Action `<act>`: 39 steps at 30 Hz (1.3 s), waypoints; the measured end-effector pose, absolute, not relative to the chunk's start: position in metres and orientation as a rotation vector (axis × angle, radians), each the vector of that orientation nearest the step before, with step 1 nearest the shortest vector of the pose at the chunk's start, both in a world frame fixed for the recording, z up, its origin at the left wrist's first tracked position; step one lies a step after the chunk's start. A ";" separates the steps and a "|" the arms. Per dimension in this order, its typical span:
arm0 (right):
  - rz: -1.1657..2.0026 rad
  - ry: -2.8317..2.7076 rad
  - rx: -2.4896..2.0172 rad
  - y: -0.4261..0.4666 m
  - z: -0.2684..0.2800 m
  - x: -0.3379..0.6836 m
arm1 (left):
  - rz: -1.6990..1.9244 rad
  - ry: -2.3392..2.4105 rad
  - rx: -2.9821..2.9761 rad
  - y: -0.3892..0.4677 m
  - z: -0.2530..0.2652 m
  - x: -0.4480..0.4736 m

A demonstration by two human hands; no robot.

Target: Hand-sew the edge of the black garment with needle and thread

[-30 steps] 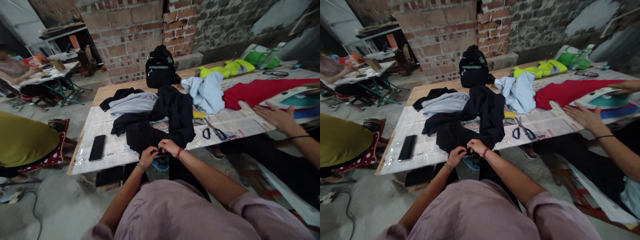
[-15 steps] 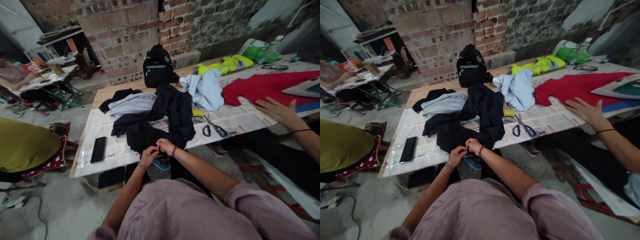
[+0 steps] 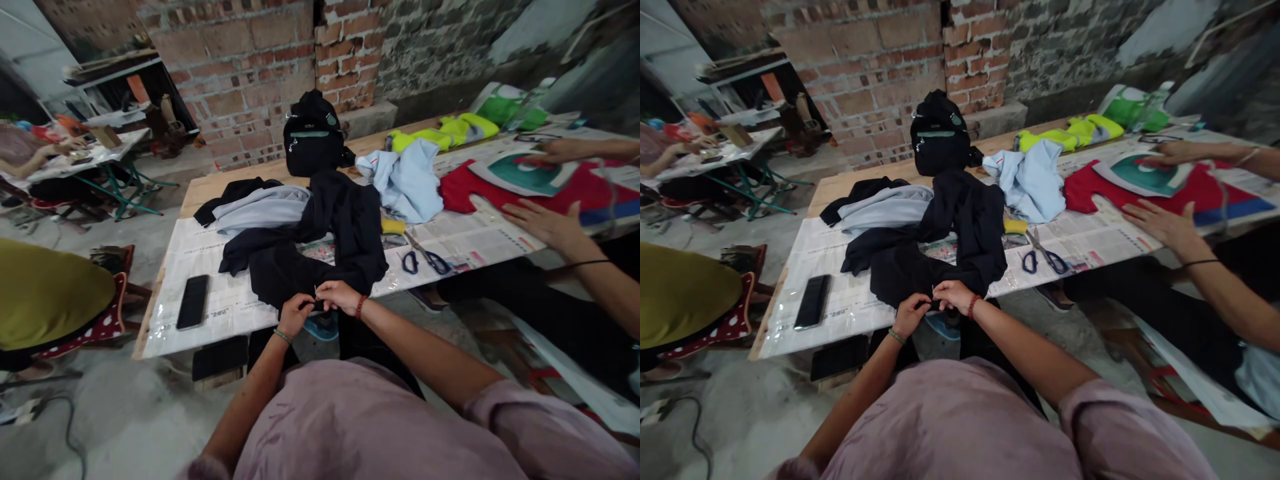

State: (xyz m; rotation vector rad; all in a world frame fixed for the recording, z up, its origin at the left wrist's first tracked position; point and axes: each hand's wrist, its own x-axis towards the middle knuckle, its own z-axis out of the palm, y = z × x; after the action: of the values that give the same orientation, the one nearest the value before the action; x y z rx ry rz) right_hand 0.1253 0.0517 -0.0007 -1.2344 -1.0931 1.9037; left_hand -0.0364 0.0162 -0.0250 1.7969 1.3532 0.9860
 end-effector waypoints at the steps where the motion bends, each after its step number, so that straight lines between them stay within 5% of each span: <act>1: 1.863 -1.130 -1.257 0.050 -0.001 0.126 | 0.978 1.359 1.799 0.016 -0.025 -0.036; 14: 1.684 -1.404 -1.283 0.049 -0.001 0.118 | 1.009 1.339 1.752 0.016 -0.028 -0.031; 39: 1.972 -0.702 -1.143 0.065 -0.010 0.122 | 0.869 1.244 1.685 0.019 -0.022 -0.034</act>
State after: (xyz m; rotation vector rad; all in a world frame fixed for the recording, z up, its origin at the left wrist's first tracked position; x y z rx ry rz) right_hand 0.1222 0.0649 -0.0100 -1.1429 -0.7024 1.9722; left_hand -0.0340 0.0193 -0.0216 1.6850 1.2440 0.8692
